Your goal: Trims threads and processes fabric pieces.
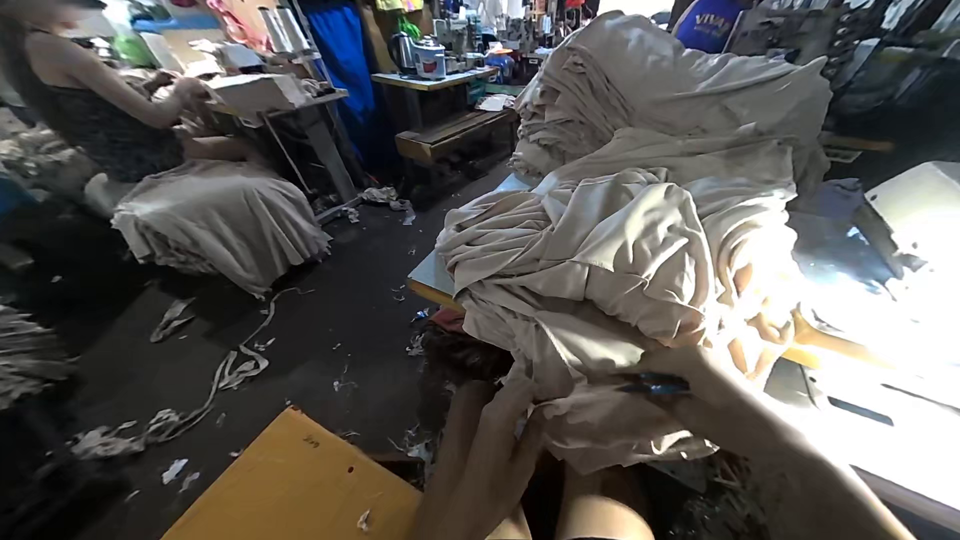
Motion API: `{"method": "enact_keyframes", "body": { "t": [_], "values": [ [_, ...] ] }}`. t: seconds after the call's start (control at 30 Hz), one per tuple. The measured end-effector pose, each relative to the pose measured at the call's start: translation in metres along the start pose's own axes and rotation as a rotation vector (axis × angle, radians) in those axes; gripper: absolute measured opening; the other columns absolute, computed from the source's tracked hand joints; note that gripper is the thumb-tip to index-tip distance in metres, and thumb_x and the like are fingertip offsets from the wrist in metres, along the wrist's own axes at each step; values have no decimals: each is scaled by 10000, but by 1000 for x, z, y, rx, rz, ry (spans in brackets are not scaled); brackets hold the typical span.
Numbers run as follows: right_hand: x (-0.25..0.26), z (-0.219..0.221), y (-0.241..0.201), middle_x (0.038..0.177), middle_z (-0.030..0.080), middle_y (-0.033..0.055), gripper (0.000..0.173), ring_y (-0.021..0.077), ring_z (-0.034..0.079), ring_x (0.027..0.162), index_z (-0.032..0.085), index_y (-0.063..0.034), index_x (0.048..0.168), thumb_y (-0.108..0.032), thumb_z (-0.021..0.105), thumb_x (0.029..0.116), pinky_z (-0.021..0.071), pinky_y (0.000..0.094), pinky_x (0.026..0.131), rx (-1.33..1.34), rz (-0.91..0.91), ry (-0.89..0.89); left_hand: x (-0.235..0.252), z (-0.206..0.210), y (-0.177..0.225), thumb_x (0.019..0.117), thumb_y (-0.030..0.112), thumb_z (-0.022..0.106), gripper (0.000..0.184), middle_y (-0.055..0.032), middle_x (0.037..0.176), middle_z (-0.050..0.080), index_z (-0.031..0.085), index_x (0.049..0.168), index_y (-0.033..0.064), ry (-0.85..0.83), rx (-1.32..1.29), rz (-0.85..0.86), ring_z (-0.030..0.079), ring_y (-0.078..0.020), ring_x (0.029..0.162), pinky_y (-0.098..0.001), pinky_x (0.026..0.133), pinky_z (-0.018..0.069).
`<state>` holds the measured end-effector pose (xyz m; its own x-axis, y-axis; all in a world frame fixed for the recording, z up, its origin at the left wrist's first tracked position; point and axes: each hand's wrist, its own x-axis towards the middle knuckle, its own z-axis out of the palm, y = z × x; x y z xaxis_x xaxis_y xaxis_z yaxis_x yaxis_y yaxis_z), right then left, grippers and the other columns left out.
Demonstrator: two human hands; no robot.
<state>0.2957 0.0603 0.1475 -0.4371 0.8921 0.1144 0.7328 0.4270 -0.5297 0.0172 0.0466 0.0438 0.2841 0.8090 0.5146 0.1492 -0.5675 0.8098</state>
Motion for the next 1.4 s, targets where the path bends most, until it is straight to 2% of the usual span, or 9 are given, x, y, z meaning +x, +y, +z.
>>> {"method": "enact_keyframes", "body": {
  "t": [0.1, 0.3, 0.47, 0.6, 0.73, 0.9, 1.07, 1.2, 1.4],
  "values": [
    [7, -18, 3, 707, 636, -77, 56, -17, 567, 617, 720, -140, 797, -136, 738, 850, 483, 180, 558, 99, 23, 137, 6, -1, 3, 1042, 138, 526, 207, -49, 969, 695, 683, 1082, 9, -2, 20, -29, 667, -81, 894, -265, 831, 572],
    [30, 5, 12, 838, 665, 16, 147, 186, 650, 761, 693, -140, 803, -204, 819, 841, 556, 467, 672, -101, 186, 208, 23, 12, -4, 896, 256, 714, 241, -53, 1066, 637, 729, 1086, 107, 275, 430, -121, 633, -127, 944, -286, 817, 568],
    [20, 0, -2, 898, 658, -33, 196, 119, 633, 763, 719, -181, 943, -338, 780, 844, 554, 413, 663, -30, 167, 276, 28, 23, 29, 931, 203, 690, 232, -115, 1117, 632, 760, 1117, 84, 224, 235, -53, 651, -57, 860, -180, 725, 575],
    [8, 9, -34, 838, 682, -124, 352, -10, 628, 705, 730, -238, 1063, -545, 680, 899, 539, 211, 600, 224, 129, 460, 39, 34, 28, 908, 253, 744, 200, -72, 1110, 662, 797, 1053, 125, 218, 238, -42, 659, -61, 924, -182, 789, 574],
    [16, 33, -40, 710, 599, -104, 270, -43, 508, 592, 739, -117, 1005, -356, 615, 1017, 422, 122, 544, 788, -33, 328, 47, 43, 17, 936, 223, 683, 155, -49, 1039, 684, 795, 935, 116, 299, 228, -20, 659, -56, 876, -200, 763, 573],
    [40, 38, -9, 576, 504, -52, 436, -6, 412, 445, 706, -84, 914, -378, 431, 1082, 367, 150, 433, 1172, 256, 251, 44, 17, 12, 1021, 153, 582, 177, -21, 870, 703, 686, 1017, 10, 410, -121, -189, 682, -79, 739, -244, 670, 598],
    [43, 34, -10, 563, 497, -35, 483, 0, 410, 434, 702, -56, 907, -378, 393, 1091, 352, 143, 422, 1218, 269, 199, 20, -7, 18, 1022, 308, 615, 239, 0, 1025, 691, 736, 991, 104, 317, 124, -31, 679, -67, 765, -239, 620, 613],
    [41, 35, -7, 568, 496, -27, 491, -2, 396, 426, 701, -71, 895, -406, 398, 1087, 343, 139, 414, 1220, 285, 193, 17, 10, 10, 901, 179, 756, 152, -68, 1092, 679, 779, 999, 65, 235, 211, 50, 686, -50, 886, -185, 750, 613],
    [36, 33, -10, 554, 483, -29, 428, 8, 385, 418, 687, -116, 848, -421, 473, 1059, 330, 146, 405, 1072, 236, 173, 26, 17, -6, 921, 185, 705, 124, -74, 1065, 678, 764, 907, 77, 185, 246, 31, 674, -52, 910, -172, 763, 583]
  ]
}}
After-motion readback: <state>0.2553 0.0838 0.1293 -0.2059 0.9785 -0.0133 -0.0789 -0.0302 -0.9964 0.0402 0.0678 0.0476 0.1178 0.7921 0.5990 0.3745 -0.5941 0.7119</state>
